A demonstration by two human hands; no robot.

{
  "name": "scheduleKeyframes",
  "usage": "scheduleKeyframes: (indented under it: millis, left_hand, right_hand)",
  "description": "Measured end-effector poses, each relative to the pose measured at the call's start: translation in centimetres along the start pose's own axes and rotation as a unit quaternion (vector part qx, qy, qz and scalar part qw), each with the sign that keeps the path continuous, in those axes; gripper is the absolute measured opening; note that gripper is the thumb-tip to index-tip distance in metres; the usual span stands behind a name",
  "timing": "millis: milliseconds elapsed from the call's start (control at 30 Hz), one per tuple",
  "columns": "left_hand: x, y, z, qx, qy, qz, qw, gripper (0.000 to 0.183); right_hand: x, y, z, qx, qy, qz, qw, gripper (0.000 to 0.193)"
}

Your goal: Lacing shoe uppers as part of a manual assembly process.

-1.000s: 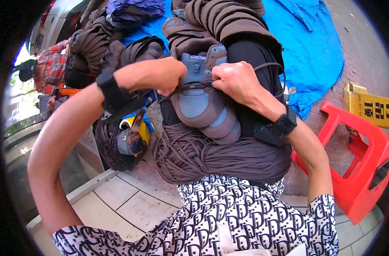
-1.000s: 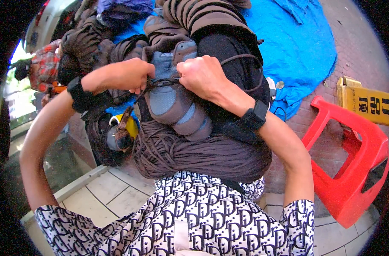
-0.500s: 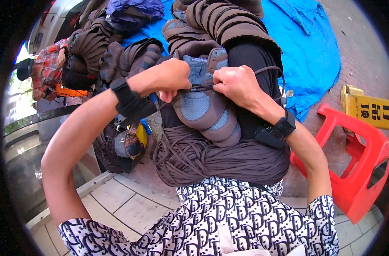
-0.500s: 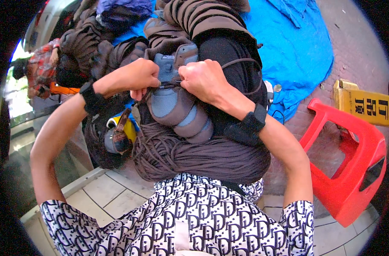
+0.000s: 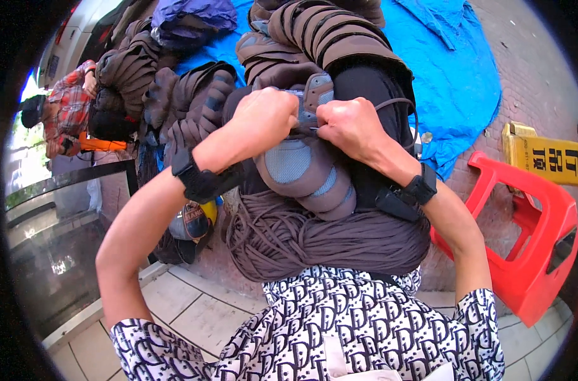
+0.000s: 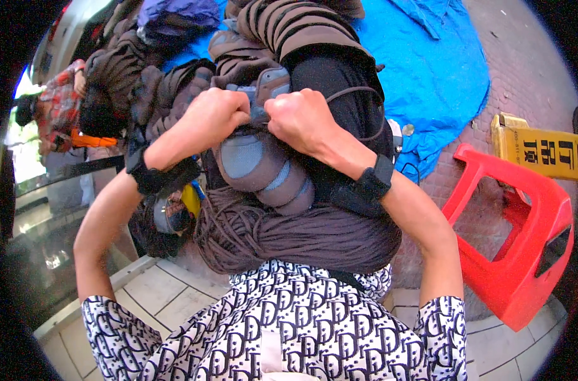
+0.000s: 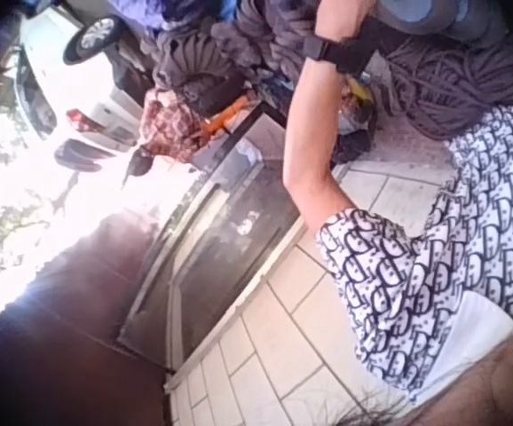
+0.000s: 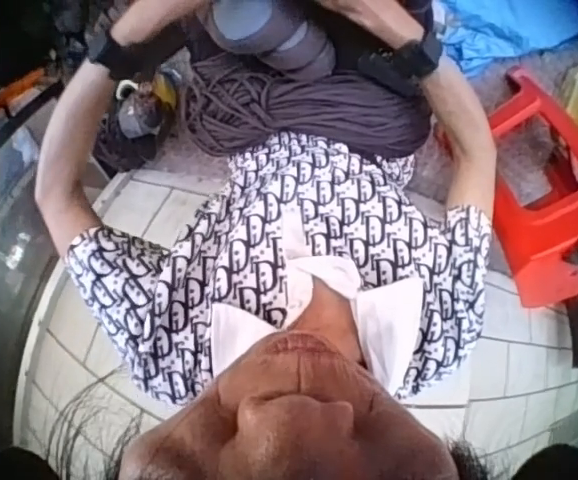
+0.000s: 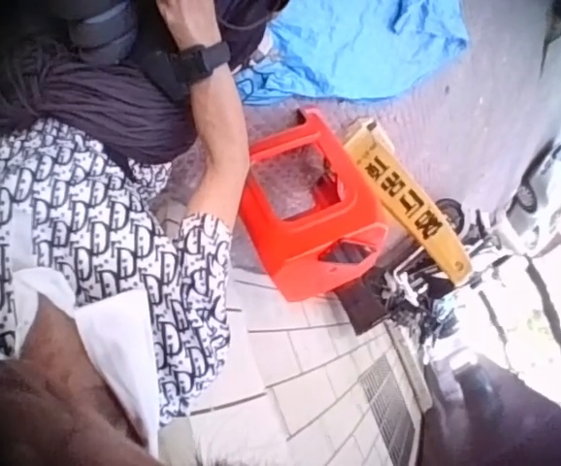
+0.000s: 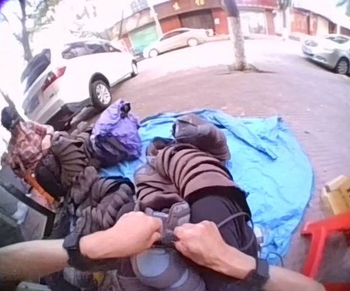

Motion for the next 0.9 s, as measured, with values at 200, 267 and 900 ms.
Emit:
scheduleKeyframes:
  millis: [200,267,900]
  left_hand:
    - [1.5,-0.8,-1.4,-0.025,-0.013,0.111,0.993,0.017]
    - [1.6,-0.5,-1.5,-0.02,-0.004,0.129,0.991,0.017]
    - [2.2,0.3,-2.1,-0.072,-0.174,0.302,0.934,0.021]
  right_hand:
    - [-0.5,0.2,0.2,0.001,0.001,0.018,1.0,0.01]
    - [-0.9,0.1,0.5,0.005,0.009,0.01,1.0,0.01]
    - [-1.8,-1.3,1.3,-0.066,0.054,-0.013,0.996,0.005]
Point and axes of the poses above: each hand's wrist, its own z-axis away from the middle knuckle, its own x-axis out of the palm, y = z × x, the point moved 5 cm from there along -z, towards the middle knuckle, and after that the axes turned 3 degrees about -z, right-handed, at the moved point
